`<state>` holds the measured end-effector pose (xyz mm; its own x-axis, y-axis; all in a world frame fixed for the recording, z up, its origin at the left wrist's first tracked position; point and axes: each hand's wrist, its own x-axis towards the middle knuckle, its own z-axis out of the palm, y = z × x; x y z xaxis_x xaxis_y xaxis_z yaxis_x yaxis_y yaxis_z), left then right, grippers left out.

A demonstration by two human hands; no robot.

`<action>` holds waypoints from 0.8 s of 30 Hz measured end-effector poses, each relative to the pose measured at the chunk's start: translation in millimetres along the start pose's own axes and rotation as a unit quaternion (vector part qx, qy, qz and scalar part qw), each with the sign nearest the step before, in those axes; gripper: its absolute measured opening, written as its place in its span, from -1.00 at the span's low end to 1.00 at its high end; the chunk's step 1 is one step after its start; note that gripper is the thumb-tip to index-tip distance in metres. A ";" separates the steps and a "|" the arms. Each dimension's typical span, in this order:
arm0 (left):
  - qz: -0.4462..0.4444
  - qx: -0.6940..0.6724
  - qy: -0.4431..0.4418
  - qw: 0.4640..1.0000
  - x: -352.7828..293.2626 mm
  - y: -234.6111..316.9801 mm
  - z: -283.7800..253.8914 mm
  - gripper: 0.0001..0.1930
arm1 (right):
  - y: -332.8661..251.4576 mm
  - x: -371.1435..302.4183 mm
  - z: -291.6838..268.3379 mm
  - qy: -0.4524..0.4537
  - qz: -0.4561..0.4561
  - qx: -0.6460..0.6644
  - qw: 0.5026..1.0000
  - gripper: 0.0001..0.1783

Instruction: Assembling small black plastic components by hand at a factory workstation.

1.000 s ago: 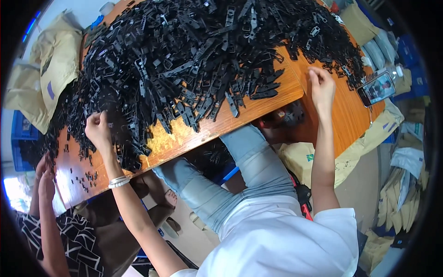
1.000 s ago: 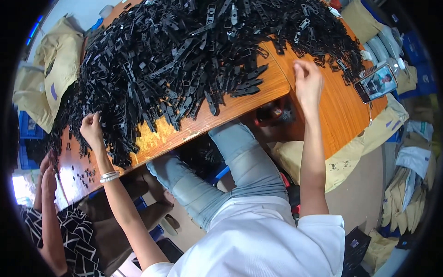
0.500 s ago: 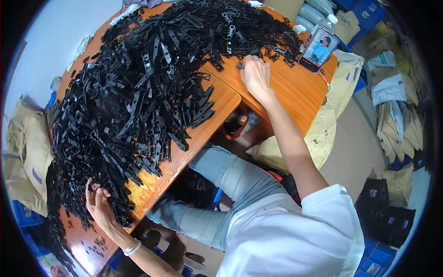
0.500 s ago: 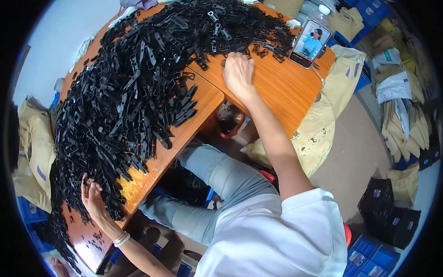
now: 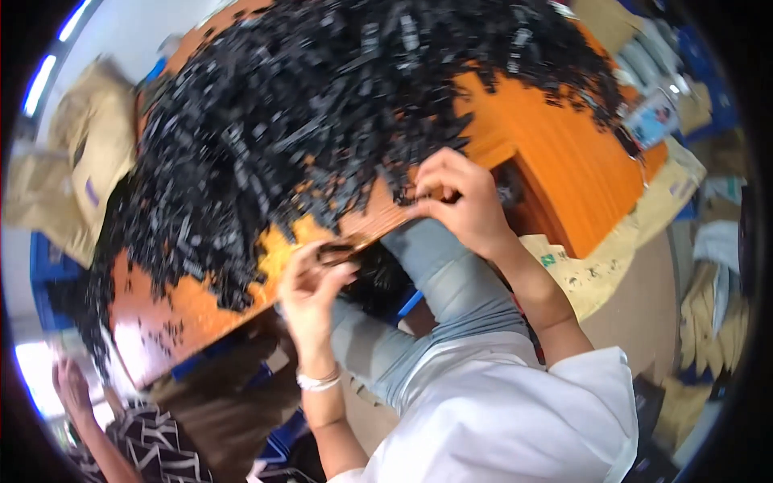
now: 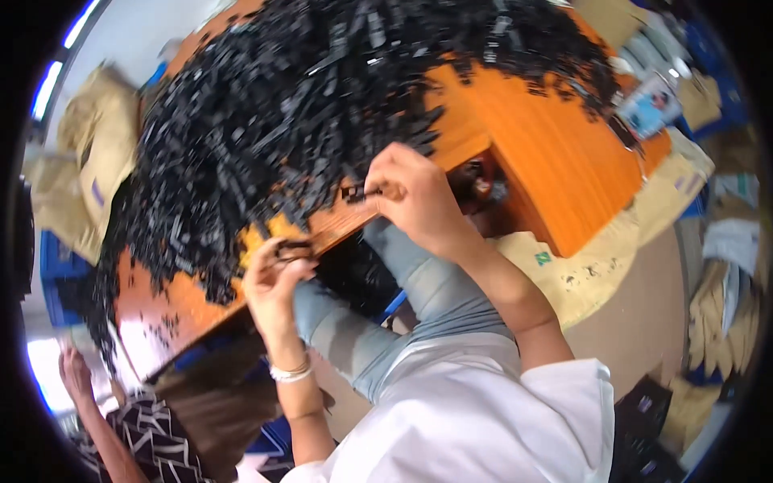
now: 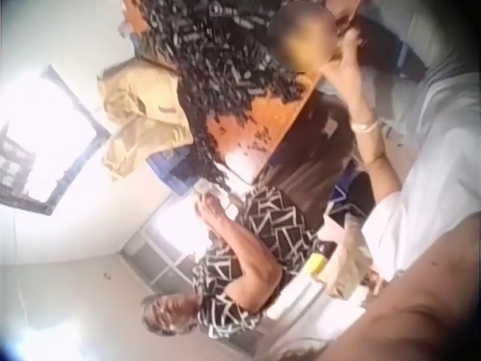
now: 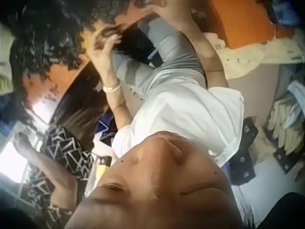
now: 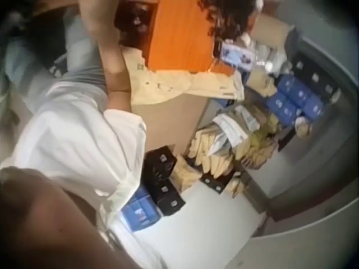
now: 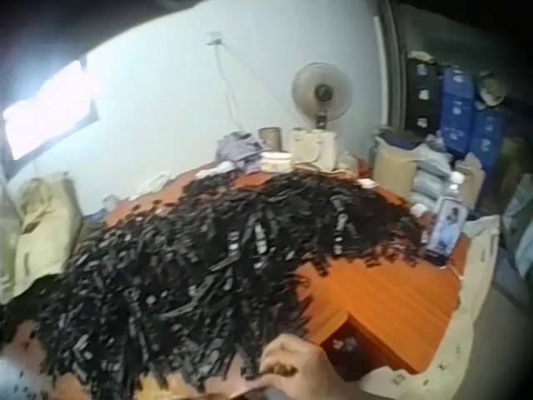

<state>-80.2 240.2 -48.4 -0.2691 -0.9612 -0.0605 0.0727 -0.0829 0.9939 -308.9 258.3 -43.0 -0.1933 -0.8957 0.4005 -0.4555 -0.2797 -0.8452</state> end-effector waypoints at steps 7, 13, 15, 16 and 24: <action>0.075 0.015 0.012 0.997 -12.6 -5.0 22.3 -0.62 | -33.7 -18.3 33.2 -0.084 -0.152 -0.037 0.984 -0.75; 0.081 -0.023 -0.011 0.996 -12.9 -4.8 13.2 -0.61 | -36.8 -16.7 38.8 -0.134 -0.183 -0.046 0.973 -0.74; 0.024 -0.129 -0.039 0.991 -12.1 0.2 8.3 -0.62 | -39.8 -13.6 33.6 -0.159 -0.159 0.006 0.974 -0.75; 0.026 -0.127 -0.031 0.991 -13.2 -2.6 6.4 -0.62 | -40.1 -12.6 31.8 -0.181 -0.133 0.056 0.973 -0.76; 0.159 0.253 0.176 0.938 3.0 -14.9 -23.1 -0.91 | -12.9 -41.9 37.8 0.017 0.053 0.225 0.973 -0.81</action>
<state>-59.9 232.5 -65.6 0.0295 -0.9510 0.3079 -0.3927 0.2722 0.8784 -262.1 286.4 -62.3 -0.2508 -0.9176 0.3084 -0.0059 -0.3171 -0.9484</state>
